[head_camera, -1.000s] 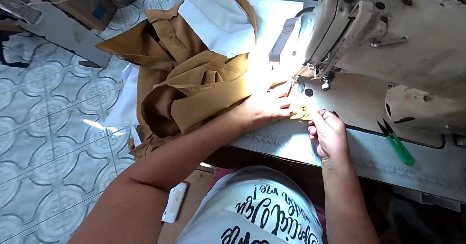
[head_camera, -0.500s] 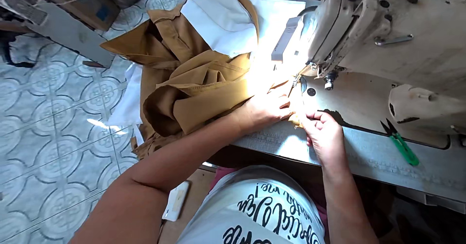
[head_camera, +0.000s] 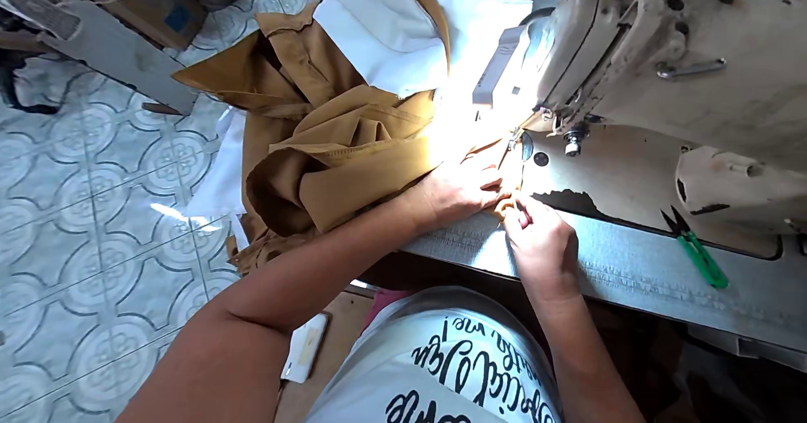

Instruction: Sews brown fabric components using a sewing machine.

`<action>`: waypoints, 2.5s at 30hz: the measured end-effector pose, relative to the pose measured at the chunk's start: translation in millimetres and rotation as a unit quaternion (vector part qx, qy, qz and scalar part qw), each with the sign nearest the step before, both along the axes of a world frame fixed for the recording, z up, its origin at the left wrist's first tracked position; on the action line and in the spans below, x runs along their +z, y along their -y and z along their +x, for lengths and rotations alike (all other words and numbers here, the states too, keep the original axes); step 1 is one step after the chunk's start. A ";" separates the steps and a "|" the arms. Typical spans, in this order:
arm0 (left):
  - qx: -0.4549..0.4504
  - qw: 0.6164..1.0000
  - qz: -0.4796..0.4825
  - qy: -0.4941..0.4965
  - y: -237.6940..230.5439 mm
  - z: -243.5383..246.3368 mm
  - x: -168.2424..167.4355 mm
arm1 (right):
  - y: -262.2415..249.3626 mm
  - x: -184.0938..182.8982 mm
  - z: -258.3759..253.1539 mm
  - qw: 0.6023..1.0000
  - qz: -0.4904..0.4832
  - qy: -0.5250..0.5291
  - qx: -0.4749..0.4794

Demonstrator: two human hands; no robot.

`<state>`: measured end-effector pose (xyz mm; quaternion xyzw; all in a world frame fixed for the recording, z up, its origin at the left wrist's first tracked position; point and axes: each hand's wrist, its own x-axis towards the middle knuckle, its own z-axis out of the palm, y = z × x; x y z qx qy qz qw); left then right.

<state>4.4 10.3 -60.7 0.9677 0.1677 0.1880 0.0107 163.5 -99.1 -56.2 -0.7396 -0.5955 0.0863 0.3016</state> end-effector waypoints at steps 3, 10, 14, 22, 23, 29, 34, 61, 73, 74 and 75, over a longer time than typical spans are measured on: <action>-0.009 1.000 -0.013 0.026 1.3 -1.6 -1.4 | 0.3 0.4 -0.9 1.000 0.005 0.002 0.005; -0.008 0.998 -0.044 0.053 3.2 -4.7 -4.5 | 2.0 -1.0 -13.9 0.999 0.000 0.043 0.003; -0.002 0.997 -0.041 0.058 4.3 -7.0 -5.1 | 2.9 -4.4 -13.7 0.998 0.005 0.060 0.001; -0.011 0.997 -0.038 0.060 1.2 -10.3 -7.7 | 5.4 -7.3 -16.4 0.996 0.009 0.086 0.012; -0.011 0.997 -0.039 0.059 1.6 -10.3 -7.7 | 5.6 -8.8 -17.9 0.995 0.011 0.097 0.011; -0.019 0.998 -0.046 0.024 -3.5 -12.3 -2.1 | 4.4 -9.2 -19.0 0.994 0.012 0.106 0.017; -0.042 0.998 -0.040 0.029 -11.1 -12.4 -1.0 | 3.8 -6.5 -17.4 0.992 0.017 0.126 0.023; -0.043 0.996 -0.012 -0.081 0.6 -13.2 13.1 | 2.4 -17.9 -8.8 0.977 0.081 0.197 0.026; -0.037 0.996 -0.033 -0.078 -2.3 -13.1 12.6 | -1.9 -15.4 -5.3 0.973 0.068 0.217 0.046; -0.040 0.996 -0.037 -0.067 -5.0 -12.8 11.3 | -4.2 -15.0 -4.6 0.973 0.068 0.217 0.047; -0.048 0.997 -0.035 -0.048 -9.3 -12.0 9.4 | -7.6 -15.0 -3.6 0.972 0.068 0.218 0.048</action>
